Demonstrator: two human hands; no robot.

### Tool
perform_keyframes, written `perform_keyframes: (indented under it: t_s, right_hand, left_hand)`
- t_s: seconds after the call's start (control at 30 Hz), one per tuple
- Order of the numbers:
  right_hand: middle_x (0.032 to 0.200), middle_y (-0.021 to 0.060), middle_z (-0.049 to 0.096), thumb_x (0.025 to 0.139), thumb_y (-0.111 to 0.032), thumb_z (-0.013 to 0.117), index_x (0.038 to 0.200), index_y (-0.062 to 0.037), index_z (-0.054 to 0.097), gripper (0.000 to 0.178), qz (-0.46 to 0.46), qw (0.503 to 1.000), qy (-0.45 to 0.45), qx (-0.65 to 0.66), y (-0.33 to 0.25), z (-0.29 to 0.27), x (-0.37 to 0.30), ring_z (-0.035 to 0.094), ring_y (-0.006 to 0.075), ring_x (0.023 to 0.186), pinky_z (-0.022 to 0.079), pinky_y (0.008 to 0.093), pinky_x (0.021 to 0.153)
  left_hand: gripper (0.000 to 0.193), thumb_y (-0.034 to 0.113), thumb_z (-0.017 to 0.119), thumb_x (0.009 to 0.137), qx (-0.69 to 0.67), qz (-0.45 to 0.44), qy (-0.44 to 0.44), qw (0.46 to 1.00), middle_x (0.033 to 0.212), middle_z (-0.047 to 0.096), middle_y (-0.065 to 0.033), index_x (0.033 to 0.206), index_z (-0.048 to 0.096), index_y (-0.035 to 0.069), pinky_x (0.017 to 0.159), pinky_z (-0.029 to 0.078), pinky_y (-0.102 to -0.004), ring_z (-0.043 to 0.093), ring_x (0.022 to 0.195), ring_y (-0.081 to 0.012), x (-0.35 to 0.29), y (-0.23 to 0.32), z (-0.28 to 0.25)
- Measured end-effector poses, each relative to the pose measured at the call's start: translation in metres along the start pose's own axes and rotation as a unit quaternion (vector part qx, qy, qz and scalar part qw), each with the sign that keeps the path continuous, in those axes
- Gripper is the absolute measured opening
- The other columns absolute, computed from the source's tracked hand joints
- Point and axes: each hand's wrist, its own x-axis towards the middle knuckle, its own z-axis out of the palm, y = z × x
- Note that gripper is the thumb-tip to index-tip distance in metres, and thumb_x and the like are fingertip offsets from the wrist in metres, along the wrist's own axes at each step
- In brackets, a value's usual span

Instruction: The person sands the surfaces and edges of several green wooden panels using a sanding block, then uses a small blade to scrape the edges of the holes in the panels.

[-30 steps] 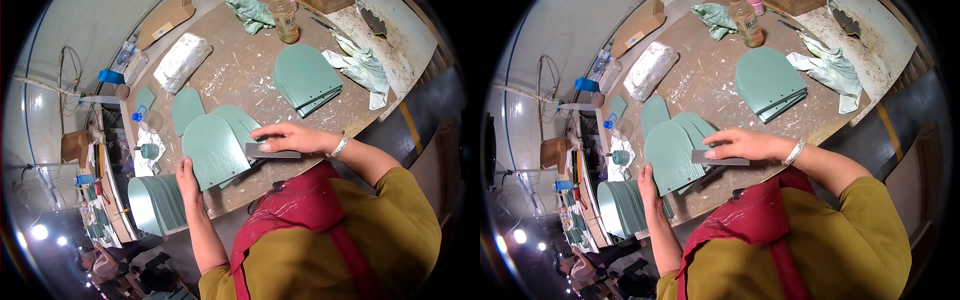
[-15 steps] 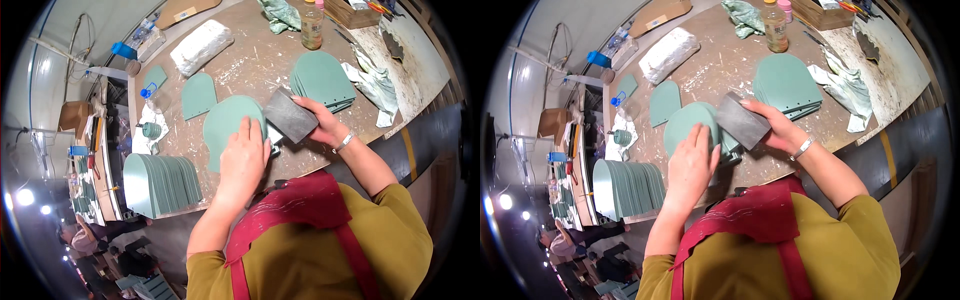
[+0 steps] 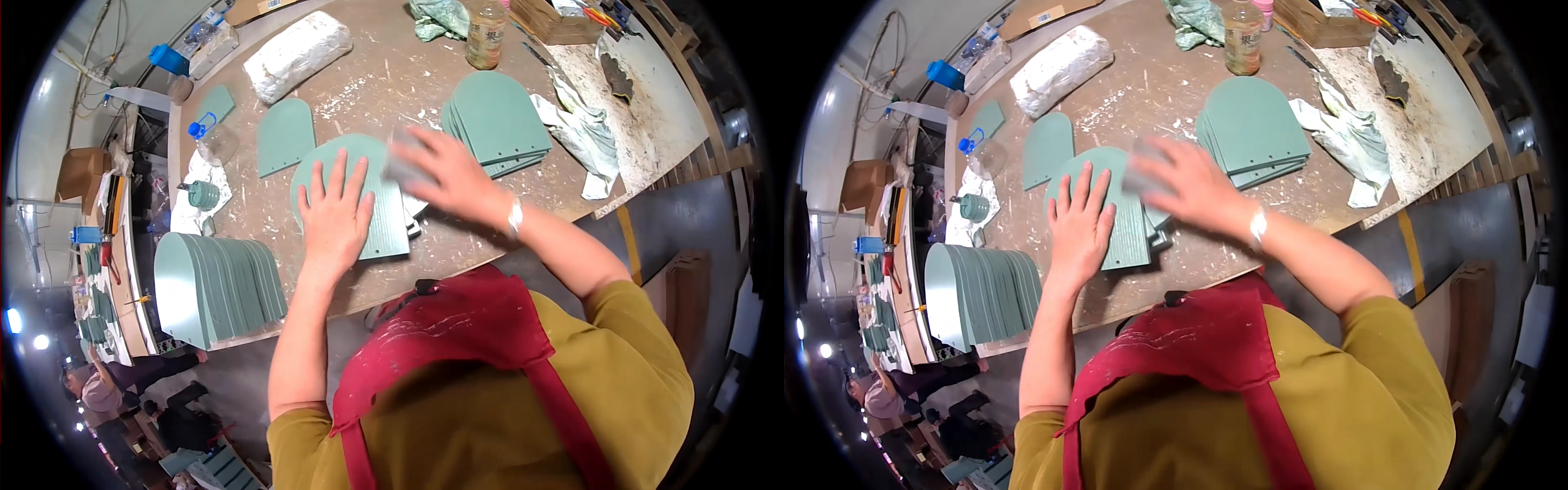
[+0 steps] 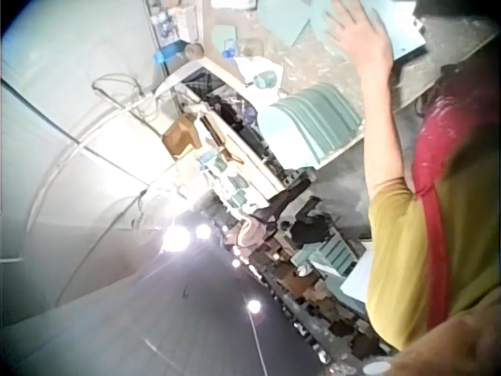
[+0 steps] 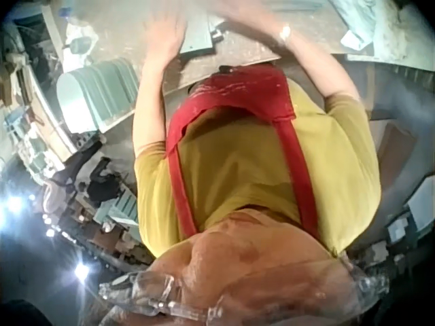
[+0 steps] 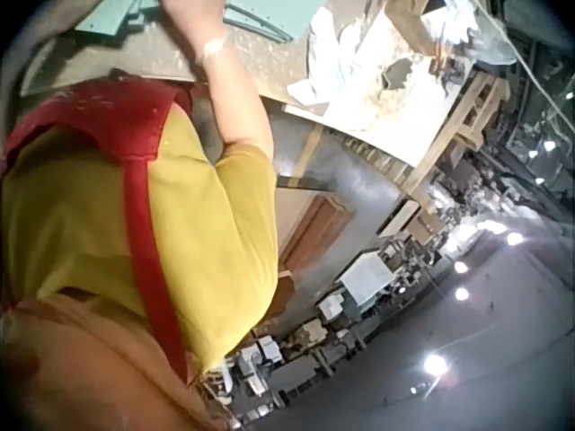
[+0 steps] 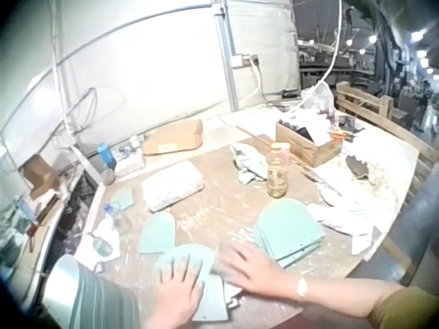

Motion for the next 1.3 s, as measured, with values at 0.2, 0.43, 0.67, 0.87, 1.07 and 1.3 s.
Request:
perform_keyframes:
  t_s: [0.2, 0.43, 0.67, 0.87, 1.07, 1.3]
  right_hand:
    - [0.139, 0.0141, 0.051, 0.084, -0.037, 0.068, 0.134, -0.023, 0.056, 0.053, -0.114, 0.989, -0.091, 0.017, -0.065, -0.017, -0.037, 0.054, 0.0366, 0.12, 0.042, 0.053, 0.099]
    - [0.141, 0.0207, 0.048, 0.086, -0.035, 0.066, 0.136, -0.015, 0.056, 0.054, 0.004, 0.998, 0.018, -0.052, -0.028, -0.013, 0.02, 0.05, 0.04, 0.123, 0.042, 0.0469, 0.102]
    - [0.139, 0.0211, 0.051, 0.089, -0.034, 0.065, 0.131, -0.0117, 0.06, 0.048, 0.082, 0.996, 0.04, -0.015, -0.006, 0.0, 0.01, 0.051, 0.0402, 0.123, 0.04, 0.0463, 0.105]
    - [0.137, 0.0204, 0.054, 0.093, -0.035, 0.061, 0.132, -0.0081, 0.057, 0.047, 0.161, 0.983, -0.085, -0.008, -0.022, -0.047, 0.033, 0.053, 0.037, 0.124, 0.042, 0.0415, 0.105]
    - [0.126, 0.0171, 0.059, 0.088, -0.038, 0.06, 0.124, -0.0111, 0.061, 0.045, 0.167, 0.975, -0.102, -0.1, -0.031, 0.007, 0.095, 0.057, 0.0374, 0.115, 0.047, 0.045, 0.098]
    - [0.115, 0.0096, 0.063, 0.081, -0.037, 0.066, 0.11, -0.0144, 0.069, 0.037, -0.225, 0.91, -0.335, -0.095, -0.109, 0.062, 0.143, 0.062, 0.0314, 0.104, 0.049, 0.0469, 0.086]
  left_hand:
    - [0.048, 0.032, 0.047, 0.099, -0.002, -0.006, 0.001, 1.0, 0.157, 0.033, -0.0081, 0.147, 0.045, 0.022, 0.114, 0.018, -0.0613, 0.029, 0.142, -0.0406, 0.0, -0.004, 0.002]
    - [0.048, 0.031, 0.047, 0.098, 0.009, -0.015, 0.01, 1.0, 0.157, 0.034, -0.0078, 0.146, 0.045, 0.022, 0.113, 0.02, -0.0617, 0.03, 0.142, -0.0405, -0.003, -0.004, 0.004]
    - [0.048, 0.03, 0.052, 0.096, 0.019, 0.011, 0.034, 0.999, 0.153, 0.038, -0.0115, 0.143, 0.049, 0.016, 0.112, 0.026, -0.0586, 0.035, 0.139, -0.0395, -0.001, 0.002, -0.002]
    - [0.064, 0.041, 0.067, 0.086, -0.104, 0.097, 0.014, 0.99, 0.148, 0.046, -0.0129, 0.139, 0.051, 0.008, 0.111, 0.033, -0.049, 0.042, 0.135, -0.0376, -0.034, 0.014, -0.015]
    - [0.074, 0.049, 0.071, 0.078, -0.066, 0.156, 0.038, 0.985, 0.149, 0.046, -0.0067, 0.14, 0.052, 0.013, 0.108, 0.034, -0.0524, 0.044, 0.134, -0.0331, -0.042, 0.015, -0.004]
    - [0.069, 0.048, 0.067, 0.084, -0.087, 0.084, 0.043, 0.992, 0.142, 0.049, -0.0154, 0.142, 0.05, 0.014, 0.11, 0.032, -0.0504, 0.043, 0.134, -0.033, -0.055, 0.012, 0.009]
